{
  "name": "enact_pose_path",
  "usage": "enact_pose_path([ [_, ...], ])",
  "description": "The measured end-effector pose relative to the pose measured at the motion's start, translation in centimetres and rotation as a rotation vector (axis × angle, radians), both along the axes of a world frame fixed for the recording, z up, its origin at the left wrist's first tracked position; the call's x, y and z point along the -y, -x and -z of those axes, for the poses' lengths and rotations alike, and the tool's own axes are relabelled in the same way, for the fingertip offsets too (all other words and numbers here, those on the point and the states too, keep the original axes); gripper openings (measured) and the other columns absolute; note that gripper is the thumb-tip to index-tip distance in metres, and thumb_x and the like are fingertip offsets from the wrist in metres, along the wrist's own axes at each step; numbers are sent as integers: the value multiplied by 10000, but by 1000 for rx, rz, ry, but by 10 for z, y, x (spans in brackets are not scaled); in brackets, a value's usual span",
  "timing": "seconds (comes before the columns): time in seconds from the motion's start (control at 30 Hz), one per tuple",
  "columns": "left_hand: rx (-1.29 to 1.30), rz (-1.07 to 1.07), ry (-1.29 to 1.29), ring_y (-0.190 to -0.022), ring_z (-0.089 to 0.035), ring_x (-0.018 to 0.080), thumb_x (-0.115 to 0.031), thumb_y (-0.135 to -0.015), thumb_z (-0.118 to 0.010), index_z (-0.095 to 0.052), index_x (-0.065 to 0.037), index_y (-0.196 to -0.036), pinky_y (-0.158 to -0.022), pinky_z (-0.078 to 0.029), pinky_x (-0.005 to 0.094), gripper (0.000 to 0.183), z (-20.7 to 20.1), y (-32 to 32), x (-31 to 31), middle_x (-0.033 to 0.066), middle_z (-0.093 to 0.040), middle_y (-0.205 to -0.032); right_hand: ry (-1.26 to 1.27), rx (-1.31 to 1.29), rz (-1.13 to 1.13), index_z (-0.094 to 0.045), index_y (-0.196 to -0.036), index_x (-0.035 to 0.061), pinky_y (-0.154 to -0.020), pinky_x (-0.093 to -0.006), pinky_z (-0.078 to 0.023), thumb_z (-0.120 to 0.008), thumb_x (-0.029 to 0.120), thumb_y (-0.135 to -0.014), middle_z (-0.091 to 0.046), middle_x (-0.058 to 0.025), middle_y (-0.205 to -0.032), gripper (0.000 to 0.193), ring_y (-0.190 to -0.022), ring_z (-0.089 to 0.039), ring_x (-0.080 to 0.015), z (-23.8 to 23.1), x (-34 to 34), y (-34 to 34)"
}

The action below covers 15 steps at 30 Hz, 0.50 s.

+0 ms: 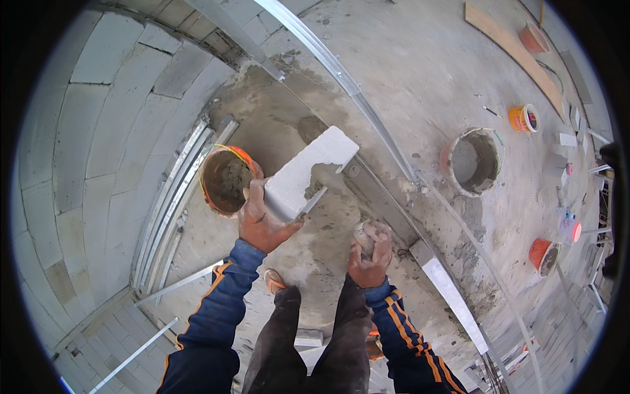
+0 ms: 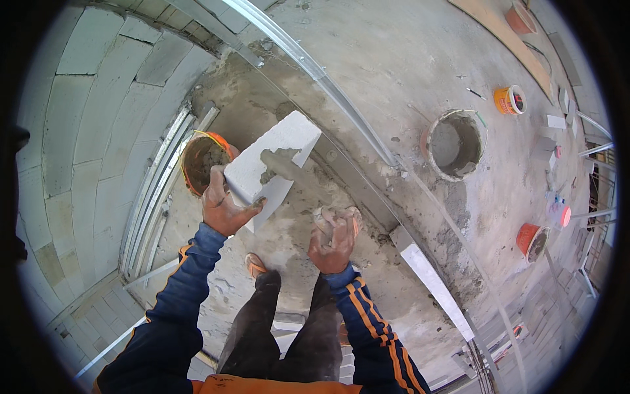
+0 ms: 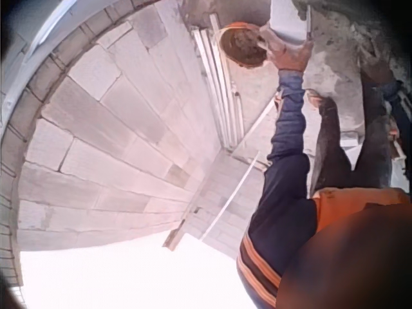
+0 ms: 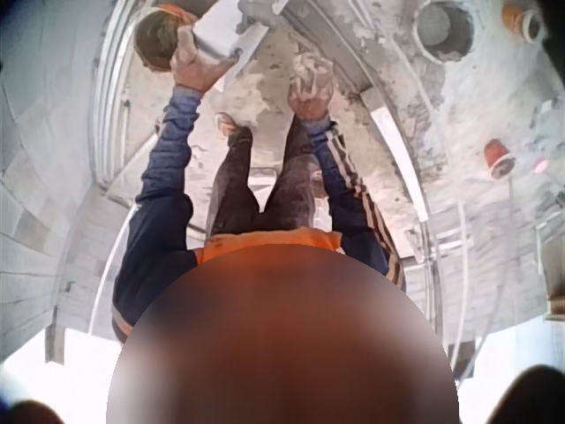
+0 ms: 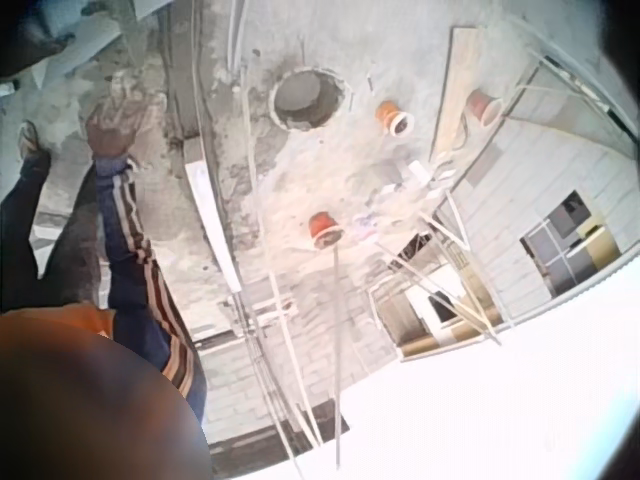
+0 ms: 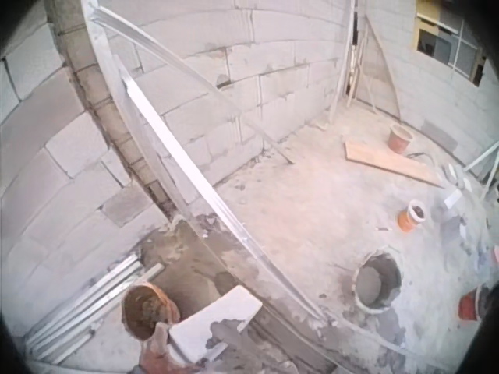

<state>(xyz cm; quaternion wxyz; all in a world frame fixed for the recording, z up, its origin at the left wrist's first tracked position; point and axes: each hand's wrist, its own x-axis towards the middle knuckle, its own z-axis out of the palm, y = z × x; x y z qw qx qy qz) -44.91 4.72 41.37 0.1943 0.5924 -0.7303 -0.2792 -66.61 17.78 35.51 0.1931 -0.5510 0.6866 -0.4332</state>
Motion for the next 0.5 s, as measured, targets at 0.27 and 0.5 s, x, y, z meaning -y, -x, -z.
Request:
enact_pose_path([
  [0.27,-92,-15,-139,-1050,-686,316,-298,-612,-929,-444,-24,-1239,-901,-538,399,839,-10,-59,-27,187,-659,-1132,-40,-92,-180,-553,-1016,22,-748,-505,-495,-686,-45,-705,-551,-245,-1023,344,-895,-579,-446,-16,-46,-36],
  [0.5,-153,107,-122,-1064,-673,331,-299,-613,-927,-493,-34,-1275,-920,-528,397,835,-21,-86,-47,171,-654,-1160,-399,220,-628,-591,-1045,-16,-684,-439,-532,-741,75,-781,-603,-221,-944,317,-762,-636,-422,-141,-5,20],
])
